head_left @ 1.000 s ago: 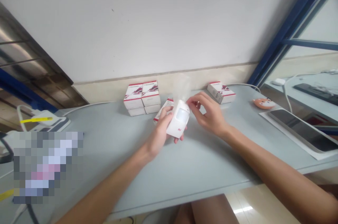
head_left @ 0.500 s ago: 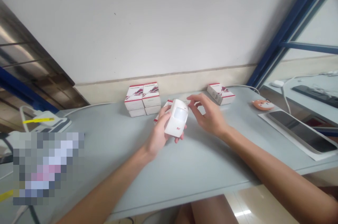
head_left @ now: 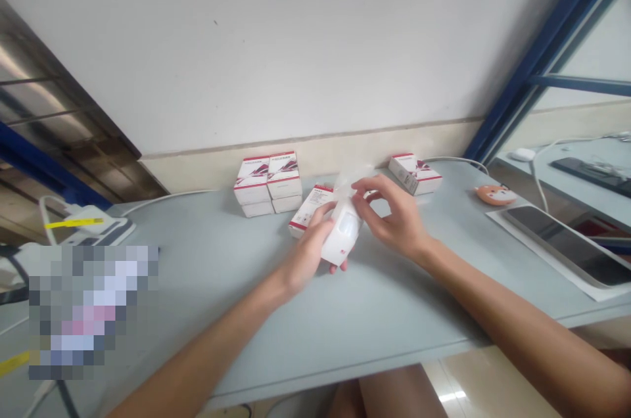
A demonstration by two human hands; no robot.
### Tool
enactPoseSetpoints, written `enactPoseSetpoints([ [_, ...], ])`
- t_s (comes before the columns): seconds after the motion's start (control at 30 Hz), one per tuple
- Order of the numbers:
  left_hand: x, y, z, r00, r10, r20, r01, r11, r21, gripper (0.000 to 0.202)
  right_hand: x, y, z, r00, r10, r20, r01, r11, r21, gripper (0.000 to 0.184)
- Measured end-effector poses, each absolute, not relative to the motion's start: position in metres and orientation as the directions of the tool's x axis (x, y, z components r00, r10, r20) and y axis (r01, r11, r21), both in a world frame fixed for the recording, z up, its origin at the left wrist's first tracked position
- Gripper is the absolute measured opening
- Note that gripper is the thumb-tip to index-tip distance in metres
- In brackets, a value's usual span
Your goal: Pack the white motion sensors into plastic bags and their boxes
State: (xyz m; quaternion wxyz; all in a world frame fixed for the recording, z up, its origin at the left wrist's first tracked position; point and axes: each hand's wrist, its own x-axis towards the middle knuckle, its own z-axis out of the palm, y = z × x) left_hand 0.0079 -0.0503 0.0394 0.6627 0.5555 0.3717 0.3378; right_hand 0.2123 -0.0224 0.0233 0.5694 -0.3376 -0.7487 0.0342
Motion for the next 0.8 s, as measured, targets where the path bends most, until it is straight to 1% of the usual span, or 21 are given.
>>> enactPoseSetpoints([
  [0.1,0.009,-0.052,0.040,0.492,0.860,-0.135,-0.015,0.164,0.986,0.053,0.212,-0.023,0.024,-0.151,0.510,0.847,0.439,0.802,-0.405,0.021],
  [0.17,0.009,-0.051,0.041,0.489,0.860,-0.145,-0.035,0.186,0.982,0.050,0.212,-0.024,0.025,-0.171,0.475,0.863,0.424,0.826,-0.371,0.024],
  [0.3,0.008,-0.049,0.043,0.492,0.861,-0.130,-0.152,0.232,0.961,0.040,0.210,-0.027,0.028,-0.219,0.407,0.887,0.418,0.860,-0.292,0.029],
  [0.37,0.007,-0.048,0.045,0.485,0.867,-0.115,-0.230,0.254,0.940,0.040,0.208,-0.029,0.030,-0.235,0.391,0.890,0.414,0.869,-0.272,0.030],
  [0.47,0.005,-0.045,0.044,0.465,0.882,-0.077,-0.334,0.256,0.907,0.045,0.207,-0.030,0.030,-0.256,0.409,0.876,0.400,0.870,-0.289,0.030],
  [0.53,0.003,-0.043,0.042,0.453,0.889,-0.060,-0.354,0.241,0.904,0.049,0.207,-0.030,0.029,-0.277,0.443,0.853,0.387,0.864,-0.324,0.028],
  [0.63,0.002,-0.041,0.040,0.438,0.897,-0.055,-0.304,0.205,0.930,0.053,0.209,-0.031,0.027,-0.303,0.478,0.824,0.366,0.857,-0.363,0.027],
  [0.7,0.002,-0.042,0.041,0.427,0.903,-0.043,-0.266,0.171,0.949,0.052,0.209,-0.034,0.029,-0.327,0.481,0.814,0.350,0.861,-0.368,0.027],
  [0.8,0.004,-0.044,0.044,0.395,0.918,0.023,-0.229,0.074,0.971,0.047,0.207,-0.041,0.034,-0.377,0.474,0.796,0.307,0.874,-0.376,0.025],
])
